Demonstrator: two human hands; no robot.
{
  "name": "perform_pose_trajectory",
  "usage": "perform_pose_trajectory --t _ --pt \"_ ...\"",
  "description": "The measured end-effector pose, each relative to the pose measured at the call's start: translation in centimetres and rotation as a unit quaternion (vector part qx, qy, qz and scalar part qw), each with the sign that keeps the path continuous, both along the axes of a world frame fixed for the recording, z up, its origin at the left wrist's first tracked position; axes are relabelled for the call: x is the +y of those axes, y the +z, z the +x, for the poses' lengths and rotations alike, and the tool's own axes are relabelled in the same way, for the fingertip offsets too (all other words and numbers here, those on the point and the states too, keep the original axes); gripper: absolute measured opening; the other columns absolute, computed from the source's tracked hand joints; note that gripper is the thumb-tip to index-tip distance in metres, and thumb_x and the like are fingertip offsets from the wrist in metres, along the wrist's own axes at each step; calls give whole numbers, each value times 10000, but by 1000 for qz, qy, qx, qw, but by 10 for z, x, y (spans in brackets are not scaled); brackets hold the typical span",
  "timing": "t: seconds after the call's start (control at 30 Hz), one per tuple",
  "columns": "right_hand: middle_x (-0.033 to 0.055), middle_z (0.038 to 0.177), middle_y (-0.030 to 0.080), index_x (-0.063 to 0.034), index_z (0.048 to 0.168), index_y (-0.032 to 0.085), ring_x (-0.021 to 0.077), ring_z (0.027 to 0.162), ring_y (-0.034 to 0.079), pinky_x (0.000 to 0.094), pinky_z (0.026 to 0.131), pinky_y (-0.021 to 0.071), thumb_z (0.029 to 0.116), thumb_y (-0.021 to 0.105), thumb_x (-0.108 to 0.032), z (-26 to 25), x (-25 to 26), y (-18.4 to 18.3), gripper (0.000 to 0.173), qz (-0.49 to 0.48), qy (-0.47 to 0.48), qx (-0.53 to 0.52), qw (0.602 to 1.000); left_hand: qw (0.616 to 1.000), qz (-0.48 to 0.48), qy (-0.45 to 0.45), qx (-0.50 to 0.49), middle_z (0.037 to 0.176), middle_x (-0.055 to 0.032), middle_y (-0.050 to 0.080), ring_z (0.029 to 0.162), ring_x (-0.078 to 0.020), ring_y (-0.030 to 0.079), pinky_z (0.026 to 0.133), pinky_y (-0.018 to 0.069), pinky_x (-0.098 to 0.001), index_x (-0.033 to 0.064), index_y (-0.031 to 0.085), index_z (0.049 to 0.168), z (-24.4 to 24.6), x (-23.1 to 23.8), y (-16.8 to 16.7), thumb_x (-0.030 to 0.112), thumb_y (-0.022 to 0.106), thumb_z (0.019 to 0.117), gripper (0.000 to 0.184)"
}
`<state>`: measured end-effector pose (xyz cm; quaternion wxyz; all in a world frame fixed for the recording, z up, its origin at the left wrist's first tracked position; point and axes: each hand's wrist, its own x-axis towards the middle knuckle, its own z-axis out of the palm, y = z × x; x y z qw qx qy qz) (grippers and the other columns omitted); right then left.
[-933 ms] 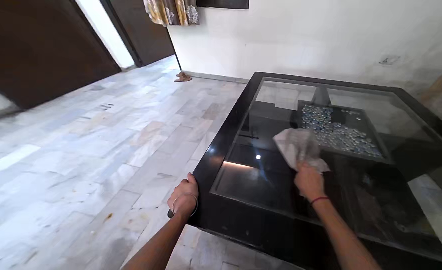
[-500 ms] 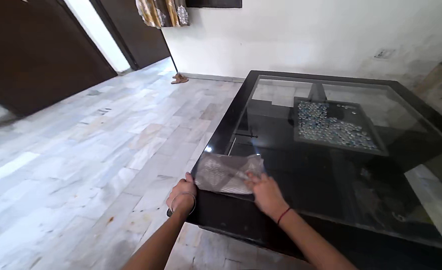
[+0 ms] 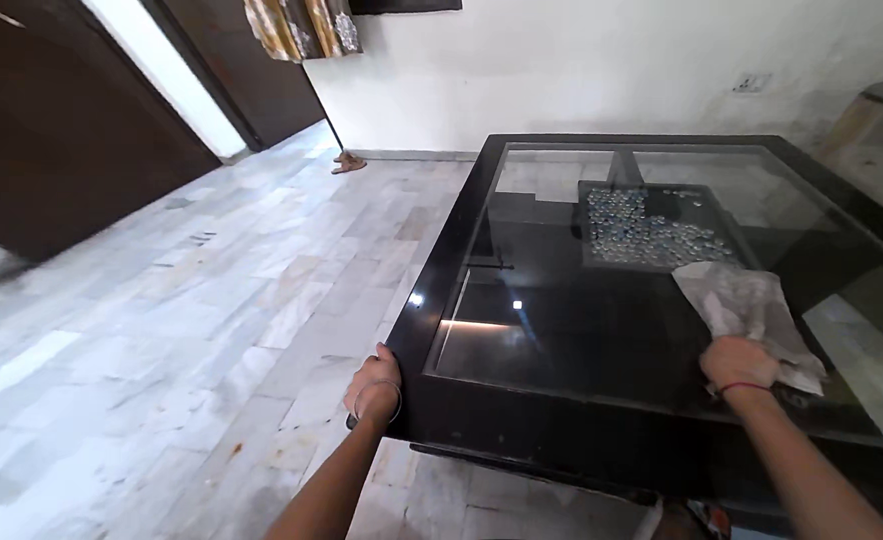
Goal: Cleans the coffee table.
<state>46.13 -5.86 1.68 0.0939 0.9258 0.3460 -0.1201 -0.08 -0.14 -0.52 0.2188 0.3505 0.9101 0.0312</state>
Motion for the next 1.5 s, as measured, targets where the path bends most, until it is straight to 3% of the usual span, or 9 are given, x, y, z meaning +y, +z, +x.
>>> perform_pose_trajectory --t 0.07,0.2,0.3,0.53,0.7,0.9,1.1,1.3,1.5 --pt "328 1377 563 139 1324 552 464 1288 570 579 1009 491 1021 561 -154 -29 3 4 422 -22 32 4 999 1000 0 -2 -1 1391 -208 642 1355 -371 574 1075 448 -602 76 661 1336 0 0 1 518 110 1114 740" --pt "376 1446 459 161 1519 268 489 1300 543 538 1021 490 1041 504 -116 -114 5 14 601 -58 145 39 987 1000 7 3 -5 1379 -217 647 1345 -380 581 1063 452 -611 68 664 1325 0 0 1 528 100 1112 759" --pt "411 1511 347 55 1617 65 519 1341 490 529 1026 496 1050 440 -36 -191 -12 32 686 -79 269 114 953 1000 9 -6 -2 1390 -221 638 1354 -384 573 1068 449 -613 61 662 1327 0 -2 1 522 98 1114 759" --pt "372 1614 242 -92 1639 233 538 1408 412 597 1037 444 994 437 127 -258 -74 26 711 -44 602 182 776 1000 17 -23 0 1374 -232 643 1343 -400 578 1056 456 -622 51 652 1325 -2 -4 -4 538 121 1114 751" --pt "329 1528 414 -26 1608 285 516 1354 467 604 1029 443 1001 448 103 -199 -88 47 641 -112 526 166 827 1000 26 -16 1 1375 -237 643 1344 -404 577 1062 446 -631 35 659 1318 -3 -1 -6 524 94 1112 775" --pt "332 1554 382 3 1628 176 517 1298 535 588 983 502 994 508 35 -82 -138 48 716 -164 282 85 941 999 31 -14 -6 1385 -239 636 1347 -399 576 1063 447 -626 36 663 1311 -2 -3 -4 524 90 1111 779" --pt "411 1567 273 106 1593 107 546 1324 501 576 1006 494 950 689 -149 -31 -147 46 904 -205 100 60 972 999 34 -7 -17 1396 -206 642 1359 -375 573 1073 445 -619 61 658 1339 -4 -2 -4 515 95 1107 760" --pt "412 1578 249 119 1590 67 548 1281 533 551 947 530 1021 502 -15 -142 -121 66 729 -225 221 124 941 999 34 3 -17 1385 -195 653 1352 -364 582 1062 457 -612 76 666 1331 -4 1 -6 522 102 1100 755" --pt "355 1653 153 95 1582 229 573 1426 358 619 1015 448 1031 388 94 -258 -107 51 573 -165 507 201 822 1000 21 -2 -14 1402 -178 646 1353 -359 582 1067 460 -603 96 639 1377 -4 2 -3 515 102 1105 734"
